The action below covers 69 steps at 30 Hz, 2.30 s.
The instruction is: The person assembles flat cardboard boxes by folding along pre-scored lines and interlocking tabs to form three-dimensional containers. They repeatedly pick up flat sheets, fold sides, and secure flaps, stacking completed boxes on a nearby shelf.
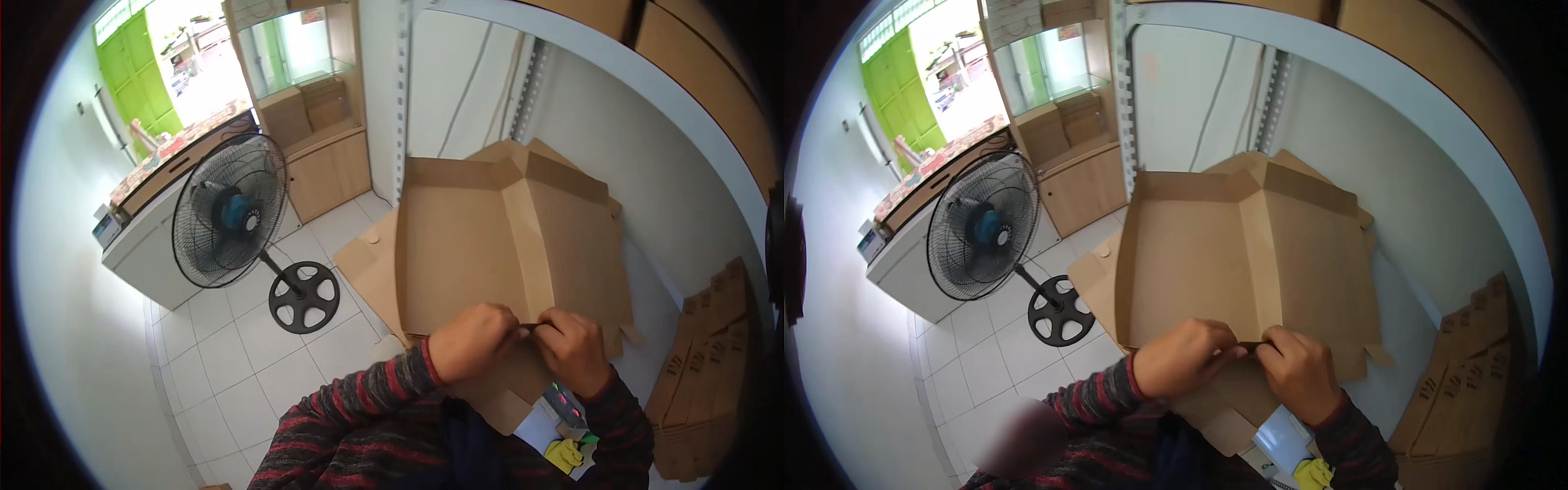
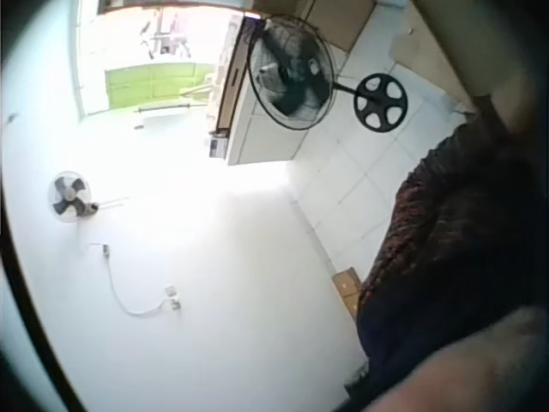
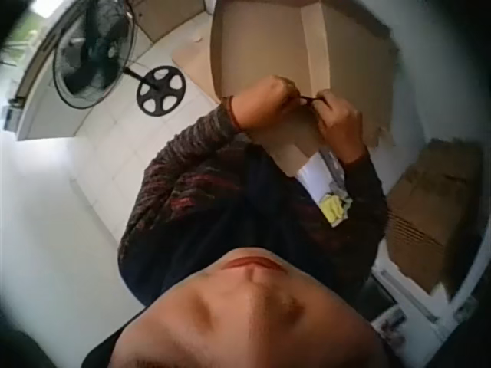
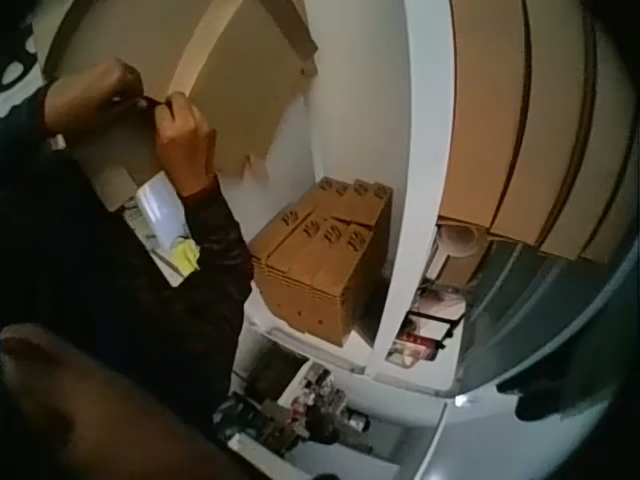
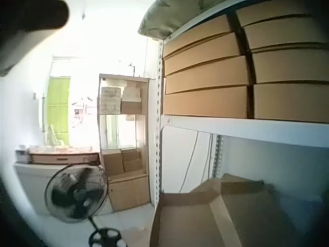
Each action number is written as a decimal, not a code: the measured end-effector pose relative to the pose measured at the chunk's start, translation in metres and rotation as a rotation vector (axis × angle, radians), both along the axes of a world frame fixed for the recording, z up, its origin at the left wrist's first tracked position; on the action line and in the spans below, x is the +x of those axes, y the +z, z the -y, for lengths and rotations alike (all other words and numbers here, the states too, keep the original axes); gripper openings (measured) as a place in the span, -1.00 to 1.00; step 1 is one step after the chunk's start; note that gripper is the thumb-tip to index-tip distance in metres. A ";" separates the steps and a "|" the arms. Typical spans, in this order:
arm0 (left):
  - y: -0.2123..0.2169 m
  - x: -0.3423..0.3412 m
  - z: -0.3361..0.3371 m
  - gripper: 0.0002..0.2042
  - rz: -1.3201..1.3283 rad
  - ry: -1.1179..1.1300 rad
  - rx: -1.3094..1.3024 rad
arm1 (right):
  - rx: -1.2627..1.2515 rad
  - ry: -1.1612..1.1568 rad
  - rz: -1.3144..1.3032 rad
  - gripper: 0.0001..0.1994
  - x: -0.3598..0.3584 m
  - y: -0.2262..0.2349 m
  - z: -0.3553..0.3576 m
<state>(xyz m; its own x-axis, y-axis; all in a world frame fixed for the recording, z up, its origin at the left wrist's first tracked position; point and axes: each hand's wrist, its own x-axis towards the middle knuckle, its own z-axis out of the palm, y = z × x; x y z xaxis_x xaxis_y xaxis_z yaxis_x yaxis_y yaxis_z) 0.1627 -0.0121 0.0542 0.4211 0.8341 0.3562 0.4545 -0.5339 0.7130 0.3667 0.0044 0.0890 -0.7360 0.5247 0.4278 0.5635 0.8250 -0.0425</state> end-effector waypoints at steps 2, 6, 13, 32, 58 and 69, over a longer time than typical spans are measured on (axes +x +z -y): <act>0.004 0.002 -0.011 -0.91 -0.086 0.026 0.012 | 0.007 -0.006 -0.030 -0.95 -0.002 -0.002 -0.002; 0.017 0.007 -0.022 -0.83 -0.026 0.111 0.143 | 0.018 0.005 -0.062 -0.95 -0.001 -0.009 -0.007; 0.016 0.012 -0.030 -0.90 -0.143 0.040 0.125 | 0.047 -0.041 -0.018 -0.93 -0.001 -0.006 -0.001; 0.009 -0.012 -0.025 -0.92 0.000 -0.038 0.032 | 0.726 0.106 0.048 -0.92 -0.009 -0.034 0.005; 0.013 -0.011 -0.016 -0.85 -0.156 -0.132 -0.014 | 0.261 -0.140 -0.094 -0.91 -0.013 -0.018 0.013; 0.015 0.011 -0.005 -0.91 -0.408 0.145 0.220 | 0.207 -0.202 -0.108 -0.92 -0.015 -0.016 0.008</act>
<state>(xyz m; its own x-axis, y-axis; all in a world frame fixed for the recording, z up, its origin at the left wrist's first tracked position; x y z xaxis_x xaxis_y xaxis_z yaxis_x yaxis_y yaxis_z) 0.1739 -0.0073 0.0697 0.4483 0.8178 0.3609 0.7542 -0.5628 0.3384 0.3515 -0.0034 0.0731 -0.5705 0.5490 0.6108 0.7181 0.6943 0.0467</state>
